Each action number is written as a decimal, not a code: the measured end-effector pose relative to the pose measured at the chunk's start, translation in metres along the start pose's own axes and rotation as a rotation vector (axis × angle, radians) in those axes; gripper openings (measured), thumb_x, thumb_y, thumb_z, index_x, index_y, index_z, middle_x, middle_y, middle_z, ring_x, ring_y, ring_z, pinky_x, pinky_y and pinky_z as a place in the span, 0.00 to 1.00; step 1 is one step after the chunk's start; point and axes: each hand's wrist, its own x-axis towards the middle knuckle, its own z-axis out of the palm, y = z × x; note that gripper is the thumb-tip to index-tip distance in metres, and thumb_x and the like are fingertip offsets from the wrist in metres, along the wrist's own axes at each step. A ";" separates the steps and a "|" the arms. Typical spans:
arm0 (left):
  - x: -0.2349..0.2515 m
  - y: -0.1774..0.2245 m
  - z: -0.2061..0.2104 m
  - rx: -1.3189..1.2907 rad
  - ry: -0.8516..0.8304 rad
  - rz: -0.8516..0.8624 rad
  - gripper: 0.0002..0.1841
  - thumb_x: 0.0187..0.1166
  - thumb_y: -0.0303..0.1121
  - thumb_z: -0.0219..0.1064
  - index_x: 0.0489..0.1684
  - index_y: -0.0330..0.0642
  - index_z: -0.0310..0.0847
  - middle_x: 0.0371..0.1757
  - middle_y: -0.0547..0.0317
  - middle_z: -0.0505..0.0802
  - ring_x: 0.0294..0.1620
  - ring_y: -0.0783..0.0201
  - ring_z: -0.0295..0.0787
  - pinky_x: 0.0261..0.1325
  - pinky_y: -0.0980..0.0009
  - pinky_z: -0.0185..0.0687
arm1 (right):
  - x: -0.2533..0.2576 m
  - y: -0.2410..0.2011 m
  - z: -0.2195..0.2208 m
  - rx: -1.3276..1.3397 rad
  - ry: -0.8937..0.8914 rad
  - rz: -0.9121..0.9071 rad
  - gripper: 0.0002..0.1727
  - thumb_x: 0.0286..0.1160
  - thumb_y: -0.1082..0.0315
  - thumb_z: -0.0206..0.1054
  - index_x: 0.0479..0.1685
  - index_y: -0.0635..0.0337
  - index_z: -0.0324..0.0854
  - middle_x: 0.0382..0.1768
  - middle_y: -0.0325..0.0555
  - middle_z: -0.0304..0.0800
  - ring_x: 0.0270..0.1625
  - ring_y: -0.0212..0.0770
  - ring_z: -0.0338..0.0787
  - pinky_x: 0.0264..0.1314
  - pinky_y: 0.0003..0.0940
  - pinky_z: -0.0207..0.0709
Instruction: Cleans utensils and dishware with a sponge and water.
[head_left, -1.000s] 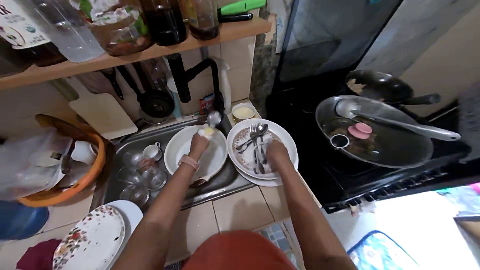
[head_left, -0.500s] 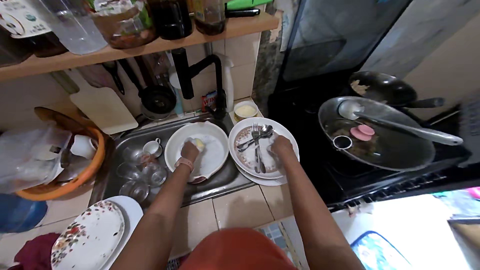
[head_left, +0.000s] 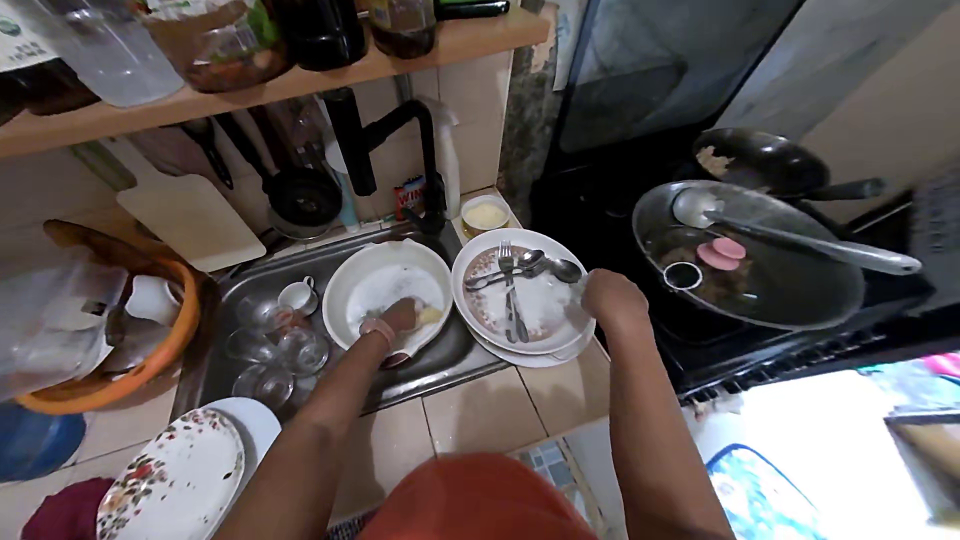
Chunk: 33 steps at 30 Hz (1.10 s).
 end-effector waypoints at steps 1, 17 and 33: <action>-0.001 0.000 0.004 0.077 -0.020 0.032 0.22 0.82 0.26 0.63 0.72 0.22 0.74 0.72 0.25 0.81 0.77 0.32 0.76 0.80 0.39 0.67 | -0.001 0.001 0.001 0.014 0.006 0.006 0.14 0.80 0.72 0.65 0.58 0.71 0.83 0.62 0.69 0.87 0.66 0.68 0.87 0.61 0.69 0.79; -0.020 0.005 -0.004 0.229 -0.190 -0.042 0.21 0.83 0.31 0.63 0.67 0.21 0.76 0.68 0.24 0.84 0.71 0.29 0.80 0.71 0.30 0.70 | 0.008 0.018 0.019 0.494 0.067 -0.253 0.19 0.78 0.77 0.67 0.68 0.67 0.81 0.62 0.71 0.86 0.62 0.68 0.87 0.65 0.67 0.77; -0.060 0.068 -0.123 -1.254 0.432 0.476 0.20 0.77 0.26 0.59 0.69 0.37 0.73 0.45 0.56 0.92 0.40 0.66 0.92 0.44 0.66 0.91 | 0.010 -0.027 0.059 0.910 -0.076 -0.384 0.16 0.90 0.72 0.54 0.69 0.69 0.78 0.43 0.56 0.86 0.36 0.41 0.82 0.45 0.39 0.79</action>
